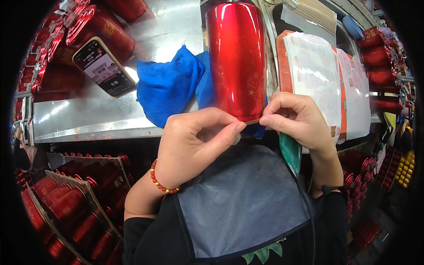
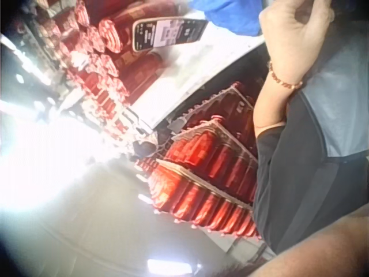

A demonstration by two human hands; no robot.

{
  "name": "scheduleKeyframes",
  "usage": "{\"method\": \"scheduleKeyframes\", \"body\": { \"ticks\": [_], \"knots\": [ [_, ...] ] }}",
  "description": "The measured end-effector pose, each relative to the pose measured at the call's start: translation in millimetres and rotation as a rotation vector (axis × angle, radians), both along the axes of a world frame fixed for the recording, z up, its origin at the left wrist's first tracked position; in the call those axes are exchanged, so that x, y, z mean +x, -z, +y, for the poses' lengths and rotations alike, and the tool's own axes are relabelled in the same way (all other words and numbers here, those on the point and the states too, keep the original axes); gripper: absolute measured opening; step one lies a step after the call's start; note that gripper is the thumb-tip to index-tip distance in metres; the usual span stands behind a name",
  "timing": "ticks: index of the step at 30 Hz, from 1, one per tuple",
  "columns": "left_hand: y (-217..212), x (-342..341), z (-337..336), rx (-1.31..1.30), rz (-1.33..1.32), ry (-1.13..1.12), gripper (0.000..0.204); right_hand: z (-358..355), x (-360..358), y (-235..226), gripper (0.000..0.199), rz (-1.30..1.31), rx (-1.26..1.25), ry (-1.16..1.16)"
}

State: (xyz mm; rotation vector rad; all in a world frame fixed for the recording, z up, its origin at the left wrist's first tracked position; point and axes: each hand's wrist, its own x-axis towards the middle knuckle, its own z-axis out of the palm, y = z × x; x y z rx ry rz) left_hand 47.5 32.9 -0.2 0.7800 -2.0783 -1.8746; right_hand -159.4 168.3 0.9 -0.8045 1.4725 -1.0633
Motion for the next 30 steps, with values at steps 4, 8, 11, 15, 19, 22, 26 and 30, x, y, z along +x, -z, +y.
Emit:
{"method": "scheduleKeyframes", "body": {
  "ticks": [4,8,11,15,19,22,26,30],
  "knots": [
    [-2.4,-1.9,-0.4,-0.012,-0.028,-0.007,0.013,4.2,-0.9,4.2,0.007,0.014,0.0,0.019],
    [2.5,-1.7,-0.3,-0.034,-0.028,-0.059,0.013,9.3,-5.5,9.6,0.007,0.008,-0.002,0.053],
    [3.3,-3.7,0.0,-0.101,-0.031,-0.089,0.015,11.6,-5.3,11.2,0.007,-0.012,0.007,0.083],
    [3.5,-6.1,-0.6,-0.173,-0.033,-0.093,0.018,14.8,-5.9,12.7,0.007,-0.026,0.024,0.126],
    [4.1,-7.5,-0.9,-0.19,-0.024,-0.101,0.019,18.3,-5.5,13.5,0.009,-0.039,0.013,0.164],
    [4.5,-7.1,-2.6,-0.203,-0.025,-0.093,0.019,21.8,-6.9,16.0,0.008,-0.01,-0.001,0.166],
    [6.7,-4.1,-3.9,-0.169,-0.05,-0.113,0.018,24.4,-8.2,16.4,0.007,-0.027,-0.006,0.174],
    [11.8,2.0,-5.3,-0.066,-0.009,-0.2,0.015,25.7,-9.4,17.3,0.007,-0.061,-0.019,0.183]
  ]
}}
